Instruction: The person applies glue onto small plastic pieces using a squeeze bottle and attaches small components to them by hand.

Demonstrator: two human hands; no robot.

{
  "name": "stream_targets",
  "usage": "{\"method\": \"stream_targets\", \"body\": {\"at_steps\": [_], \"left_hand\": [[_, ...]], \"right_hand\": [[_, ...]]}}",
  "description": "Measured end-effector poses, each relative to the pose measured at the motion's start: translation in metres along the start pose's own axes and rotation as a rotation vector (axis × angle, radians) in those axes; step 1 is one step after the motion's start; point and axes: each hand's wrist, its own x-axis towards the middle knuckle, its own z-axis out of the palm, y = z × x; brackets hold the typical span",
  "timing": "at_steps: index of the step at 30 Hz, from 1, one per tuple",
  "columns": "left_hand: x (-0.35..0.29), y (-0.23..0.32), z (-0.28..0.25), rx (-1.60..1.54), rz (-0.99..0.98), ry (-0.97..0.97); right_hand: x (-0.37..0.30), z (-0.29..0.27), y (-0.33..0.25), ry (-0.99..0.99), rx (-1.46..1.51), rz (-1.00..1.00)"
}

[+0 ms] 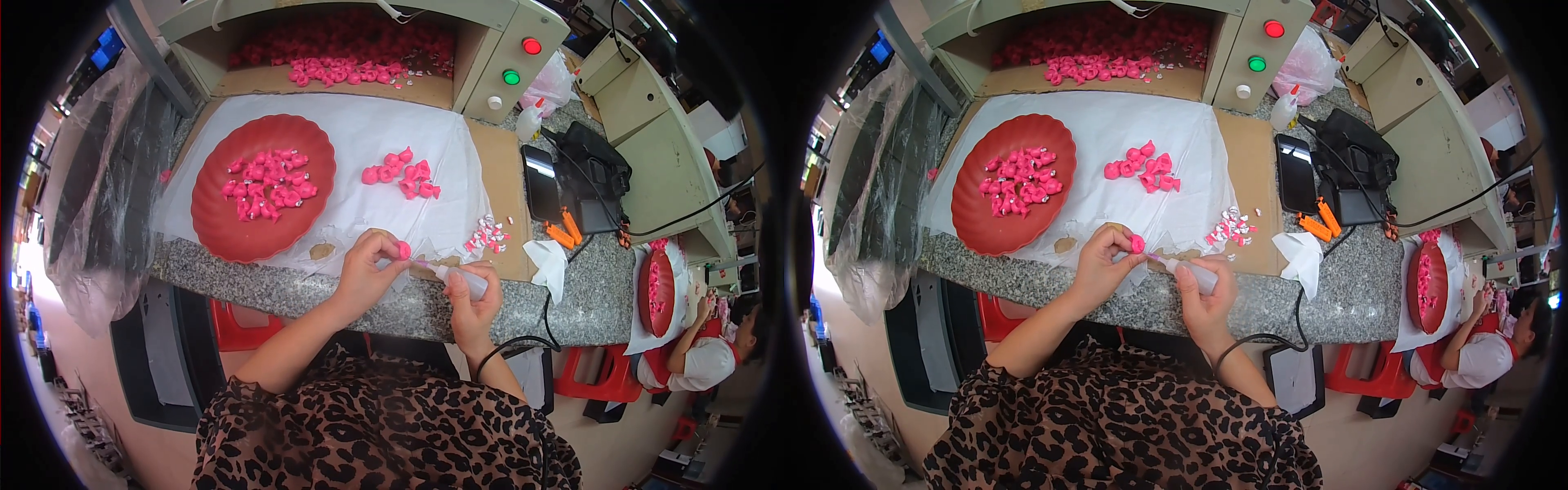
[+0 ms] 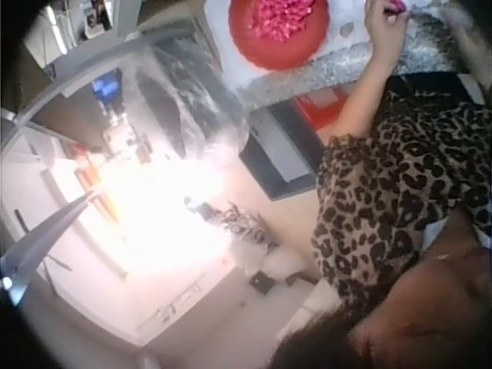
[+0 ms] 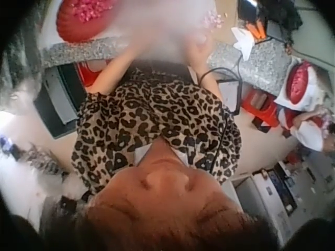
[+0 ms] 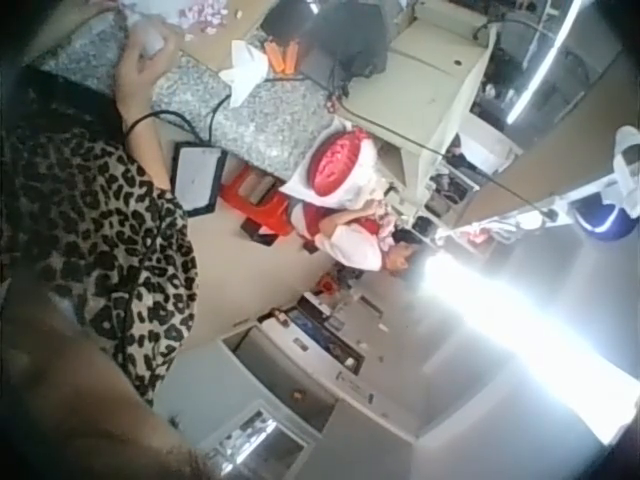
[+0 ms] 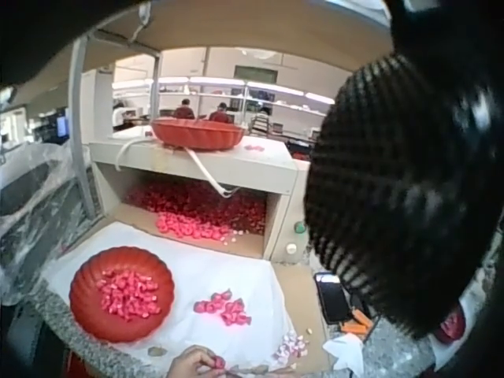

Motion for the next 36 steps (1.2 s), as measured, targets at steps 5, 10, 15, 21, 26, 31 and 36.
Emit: {"method": "stream_targets", "body": {"at_steps": [5,10,15,21,26,31,36], "left_hand": [[0.002,0.001,0.001,0.002,0.003,-0.018],[0.002,0.008,-0.001,-0.204,-0.134,0.012],[0.005,0.018,-0.002,-0.229,-0.243,-0.023],[0.005,0.025,-0.003,-0.465,-0.365,-0.129],[0.005,0.024,0.005,-0.491,-0.376,-0.174],[0.004,0.021,0.007,-0.497,-0.409,-0.19],[0.002,0.019,0.007,-0.521,-0.389,-0.177]], "right_hand": [[0.002,0.001,-0.007,0.036,0.116,0.099],[0.019,-0.012,-0.012,0.045,0.809,0.542],[0.027,-0.038,-0.019,-0.07,0.615,0.53],[0.072,-0.092,-0.011,0.051,0.171,0.208],[0.089,-0.11,0.002,-0.013,-0.486,0.279],[0.093,-0.104,0.009,-0.113,-0.738,0.013],[0.093,-0.098,0.005,-0.177,-0.876,0.087]]}}
